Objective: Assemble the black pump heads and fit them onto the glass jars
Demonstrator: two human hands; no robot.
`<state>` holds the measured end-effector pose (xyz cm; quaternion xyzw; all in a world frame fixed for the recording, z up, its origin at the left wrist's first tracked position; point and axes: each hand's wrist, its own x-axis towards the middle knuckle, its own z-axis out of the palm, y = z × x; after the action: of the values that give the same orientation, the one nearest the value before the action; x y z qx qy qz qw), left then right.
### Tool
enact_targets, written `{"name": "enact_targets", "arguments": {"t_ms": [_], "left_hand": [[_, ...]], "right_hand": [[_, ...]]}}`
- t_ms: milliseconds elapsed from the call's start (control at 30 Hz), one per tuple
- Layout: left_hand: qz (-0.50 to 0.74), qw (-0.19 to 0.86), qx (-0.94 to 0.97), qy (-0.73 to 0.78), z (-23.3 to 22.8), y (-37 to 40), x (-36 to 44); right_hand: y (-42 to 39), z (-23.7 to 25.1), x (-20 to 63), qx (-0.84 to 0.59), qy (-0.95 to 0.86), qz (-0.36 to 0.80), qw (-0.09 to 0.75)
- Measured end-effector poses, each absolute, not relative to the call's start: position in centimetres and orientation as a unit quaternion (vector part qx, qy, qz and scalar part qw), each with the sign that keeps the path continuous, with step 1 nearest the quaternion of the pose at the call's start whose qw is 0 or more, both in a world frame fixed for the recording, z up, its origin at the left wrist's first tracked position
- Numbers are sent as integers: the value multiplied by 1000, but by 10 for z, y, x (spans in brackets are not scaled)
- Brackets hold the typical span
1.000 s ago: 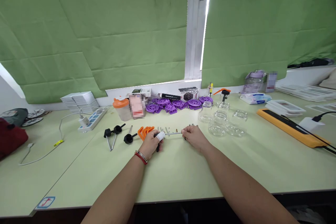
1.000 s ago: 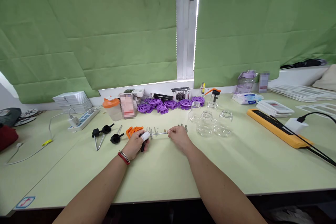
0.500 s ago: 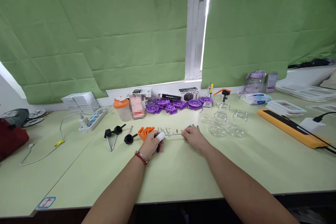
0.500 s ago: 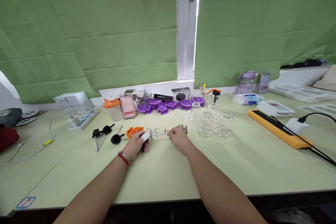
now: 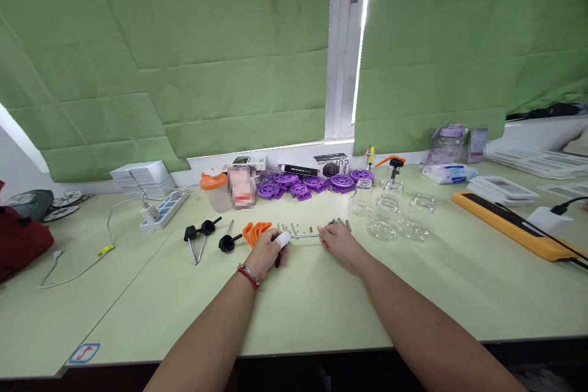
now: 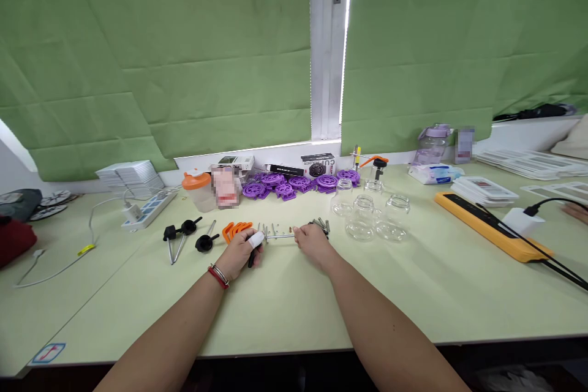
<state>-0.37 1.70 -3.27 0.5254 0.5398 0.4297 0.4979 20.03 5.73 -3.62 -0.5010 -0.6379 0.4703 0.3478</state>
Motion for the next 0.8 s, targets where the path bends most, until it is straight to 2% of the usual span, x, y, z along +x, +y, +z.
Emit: {"name": "enact_targets", "arguments": {"t_ms": [500, 800], "left_hand": [[440, 500, 521, 533, -39, 20, -6], [437, 502, 519, 536, -36, 19, -5]], "right_hand": [[62, -46, 200, -511, -649, 421, 375], [62, -47, 198, -500, -677, 404, 358]]}}
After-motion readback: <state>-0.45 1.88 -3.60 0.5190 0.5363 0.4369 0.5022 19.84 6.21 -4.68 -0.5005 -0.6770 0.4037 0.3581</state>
